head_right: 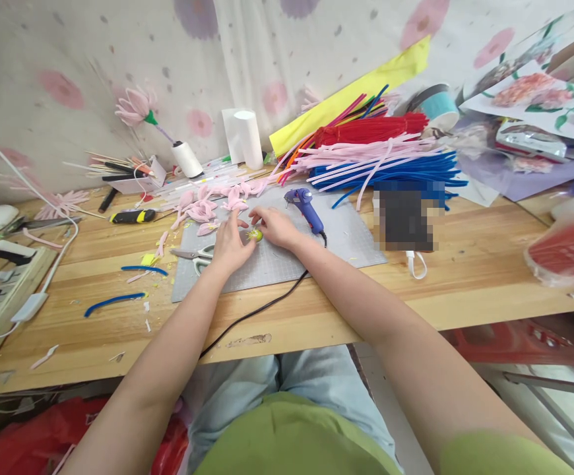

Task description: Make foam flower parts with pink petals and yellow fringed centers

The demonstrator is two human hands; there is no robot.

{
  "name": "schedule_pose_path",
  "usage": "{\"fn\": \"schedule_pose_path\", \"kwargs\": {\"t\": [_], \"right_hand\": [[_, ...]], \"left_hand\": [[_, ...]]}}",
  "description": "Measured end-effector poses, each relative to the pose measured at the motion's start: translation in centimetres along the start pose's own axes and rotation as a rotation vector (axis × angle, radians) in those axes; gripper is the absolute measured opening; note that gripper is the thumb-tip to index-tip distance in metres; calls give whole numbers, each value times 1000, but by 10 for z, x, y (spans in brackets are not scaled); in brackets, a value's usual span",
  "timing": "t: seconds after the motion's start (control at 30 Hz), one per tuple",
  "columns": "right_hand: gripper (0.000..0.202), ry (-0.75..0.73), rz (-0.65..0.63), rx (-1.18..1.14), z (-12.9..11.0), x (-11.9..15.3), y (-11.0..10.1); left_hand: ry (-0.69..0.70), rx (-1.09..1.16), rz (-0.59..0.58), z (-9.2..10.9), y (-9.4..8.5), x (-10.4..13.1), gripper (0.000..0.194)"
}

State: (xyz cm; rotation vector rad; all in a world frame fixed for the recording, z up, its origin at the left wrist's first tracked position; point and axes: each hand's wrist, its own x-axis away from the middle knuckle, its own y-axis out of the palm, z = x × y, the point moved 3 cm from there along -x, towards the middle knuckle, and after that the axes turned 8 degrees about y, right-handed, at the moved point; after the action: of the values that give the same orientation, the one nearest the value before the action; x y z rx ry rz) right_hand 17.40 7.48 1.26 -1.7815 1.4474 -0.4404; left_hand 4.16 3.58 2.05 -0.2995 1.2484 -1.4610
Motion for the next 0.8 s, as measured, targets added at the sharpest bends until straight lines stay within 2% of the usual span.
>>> {"fn": "schedule_pose_path", "kwargs": {"t": [0.13, 0.37, 0.6, 0.8], "right_hand": [[34, 17, 24, -6, 1, 2, 0], [38, -16, 97, -6, 2, 13, -5], [37, 20, 47, 23, -5, 21, -4], [38, 64, 57, 88, -10, 21, -2]], "left_hand": [[33, -11, -31, 1, -1, 1, 73], [-16, -6, -17, 1, -4, 3, 72], [-54, 7, -25, 0, -2, 2, 71], [-67, 5, -23, -1, 2, 1, 68]]}}
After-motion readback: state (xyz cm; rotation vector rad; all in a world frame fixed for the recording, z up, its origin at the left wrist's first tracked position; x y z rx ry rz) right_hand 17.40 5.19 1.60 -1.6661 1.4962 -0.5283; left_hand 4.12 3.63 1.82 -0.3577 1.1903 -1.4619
